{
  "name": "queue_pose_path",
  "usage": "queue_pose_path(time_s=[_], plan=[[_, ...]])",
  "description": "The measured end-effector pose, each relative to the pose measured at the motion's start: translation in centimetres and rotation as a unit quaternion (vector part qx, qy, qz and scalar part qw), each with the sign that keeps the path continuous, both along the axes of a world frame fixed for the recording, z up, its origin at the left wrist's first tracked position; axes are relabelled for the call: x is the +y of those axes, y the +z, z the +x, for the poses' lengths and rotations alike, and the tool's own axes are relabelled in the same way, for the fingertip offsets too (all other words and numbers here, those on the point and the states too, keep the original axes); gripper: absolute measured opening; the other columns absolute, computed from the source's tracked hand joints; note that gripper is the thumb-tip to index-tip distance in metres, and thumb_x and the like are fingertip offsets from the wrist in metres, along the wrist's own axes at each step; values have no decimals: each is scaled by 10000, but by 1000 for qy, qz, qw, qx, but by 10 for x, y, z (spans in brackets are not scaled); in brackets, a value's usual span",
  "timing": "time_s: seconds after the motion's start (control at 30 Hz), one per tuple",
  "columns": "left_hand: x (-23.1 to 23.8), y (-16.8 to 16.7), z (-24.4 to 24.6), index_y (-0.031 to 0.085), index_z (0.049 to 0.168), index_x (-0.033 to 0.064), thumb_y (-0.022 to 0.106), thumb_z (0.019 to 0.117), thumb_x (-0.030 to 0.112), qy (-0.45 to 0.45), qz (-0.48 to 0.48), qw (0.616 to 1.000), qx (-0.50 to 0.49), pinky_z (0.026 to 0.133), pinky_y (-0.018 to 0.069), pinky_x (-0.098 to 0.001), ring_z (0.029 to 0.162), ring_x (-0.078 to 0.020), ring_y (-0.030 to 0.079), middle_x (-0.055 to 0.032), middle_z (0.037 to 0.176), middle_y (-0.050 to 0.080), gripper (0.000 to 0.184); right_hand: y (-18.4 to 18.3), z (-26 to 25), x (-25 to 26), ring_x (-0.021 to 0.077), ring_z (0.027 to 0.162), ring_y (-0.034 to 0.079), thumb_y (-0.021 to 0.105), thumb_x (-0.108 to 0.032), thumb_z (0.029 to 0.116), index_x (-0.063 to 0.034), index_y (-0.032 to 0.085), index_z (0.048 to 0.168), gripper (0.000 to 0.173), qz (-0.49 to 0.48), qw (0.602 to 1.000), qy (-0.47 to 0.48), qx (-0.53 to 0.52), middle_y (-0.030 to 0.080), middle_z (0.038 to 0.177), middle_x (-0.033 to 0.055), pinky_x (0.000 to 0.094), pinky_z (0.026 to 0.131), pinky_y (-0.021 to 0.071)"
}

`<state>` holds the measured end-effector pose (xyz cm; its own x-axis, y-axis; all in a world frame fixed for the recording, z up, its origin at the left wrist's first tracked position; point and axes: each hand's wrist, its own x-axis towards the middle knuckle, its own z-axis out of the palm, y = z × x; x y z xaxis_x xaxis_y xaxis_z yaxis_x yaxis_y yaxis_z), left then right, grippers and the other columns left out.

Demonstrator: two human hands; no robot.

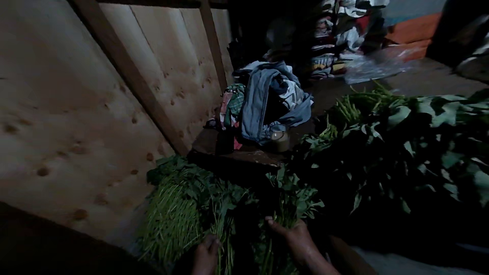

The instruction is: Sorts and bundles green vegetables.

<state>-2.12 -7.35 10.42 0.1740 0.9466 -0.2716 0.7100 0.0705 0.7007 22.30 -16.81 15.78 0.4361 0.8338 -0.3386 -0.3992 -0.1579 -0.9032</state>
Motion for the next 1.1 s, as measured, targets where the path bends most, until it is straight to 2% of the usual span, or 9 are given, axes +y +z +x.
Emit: queue_pose_path(time_s=[0.07, 0.17, 0.33, 0.47, 0.6, 0.77, 0.9, 1.0, 1.1], plan=[[-17, 23, 3, 615, 1252, -59, 514, 1063, 149, -7, 8, 999, -45, 775, 544, -423, 830, -227, 662, -167, 1058, 709, 299, 0, -2, -2, 191, 828, 737, 788, -86, 894, 30, 654, 1119, 286, 6, 1000, 11, 16, 745, 933, 117, 346, 772, 630], [-37, 48, 8, 612, 1221, -81, 521, 1050, 103, -5, 25, 994, -102, 772, 548, -372, 827, -176, 666, -151, 1050, 718, 267, 0, -2, -4, 207, 834, 743, 759, -65, 915, 40, 649, 1125, 260, 23, 999, 21, 39, 749, 938, 131, 351, 776, 634], [-54, 64, 15, 601, 1185, -87, 523, 1037, 79, -24, 53, 986, -157, 713, 533, -264, 758, -66, 638, -95, 1006, 720, 235, 3, -4, -8, 198, 840, 744, 753, -5, 899, 47, 623, 1171, 307, 40, 998, 15, 56, 748, 951, 126, 341, 783, 635], [-63, 69, 29, 643, 1167, -100, 597, 1009, 100, -16, 104, 988, -110, 799, 558, -380, 830, -192, 673, -175, 979, 712, 258, 3, -5, -10, 181, 842, 743, 755, -4, 899, 35, 614, 1204, 339, 36, 997, 42, 55, 752, 957, 104, 326, 783, 632], [-75, 62, 48, 677, 1171, -87, 615, 1008, 155, -67, 153, 986, -24, 878, 565, -534, 917, -358, 719, -238, 1014, 726, 298, 3, -9, -14, 196, 952, 736, 734, -5, 911, 25, 561, 1327, 452, 59, 992, 83, 81, 746, 1069, 110, 350, 861, 622], [-100, 62, 70, 704, 1172, -75, 579, 1019, 140, -161, 217, 962, 34, 974, 543, -544, 1061, -411, 706, -256, 1128, 719, 292, 6, -10, -15, 197, 913, 725, 695, -37, 952, -3, 594, 1302, 366, 27, 990, 82, 114, 724, 1054, 123, 358, 830, 619], [-104, 58, 72, 692, 1188, -80, 539, 1033, 110, -178, 245, 952, 46, 980, 540, -535, 1074, -420, 698, -260, 1135, 713, 289, 2, -10, -13, 223, 916, 732, 618, -1, 990, 29, 564, 1273, 290, 56, 980, 92, 168, 732, 1047, 139, 372, 854, 618], [-104, 63, 71, 672, 1222, -90, 507, 1047, 103, -193, 212, 956, 57, 976, 542, -536, 1070, -422, 702, -272, 1161, 702, 308, 1, -11, -14, 234, 959, 738, 716, 60, 891, 33, 541, 1306, 451, 60, 983, 95, 145, 739, 1090, 143, 388, 880, 618], [-102, 71, 72, 602, 1327, -99, 523, 1049, 138, -191, 172, 965, 49, 1027, 507, -552, 1152, -448, 656, -293, 1251, 658, 374, 6, -14, -15, 200, 918, 744, 774, 73, 828, 55, 570, 1207, 431, 51, 993, 84, 61, 748, 1037, 120, 361, 842, 630]])
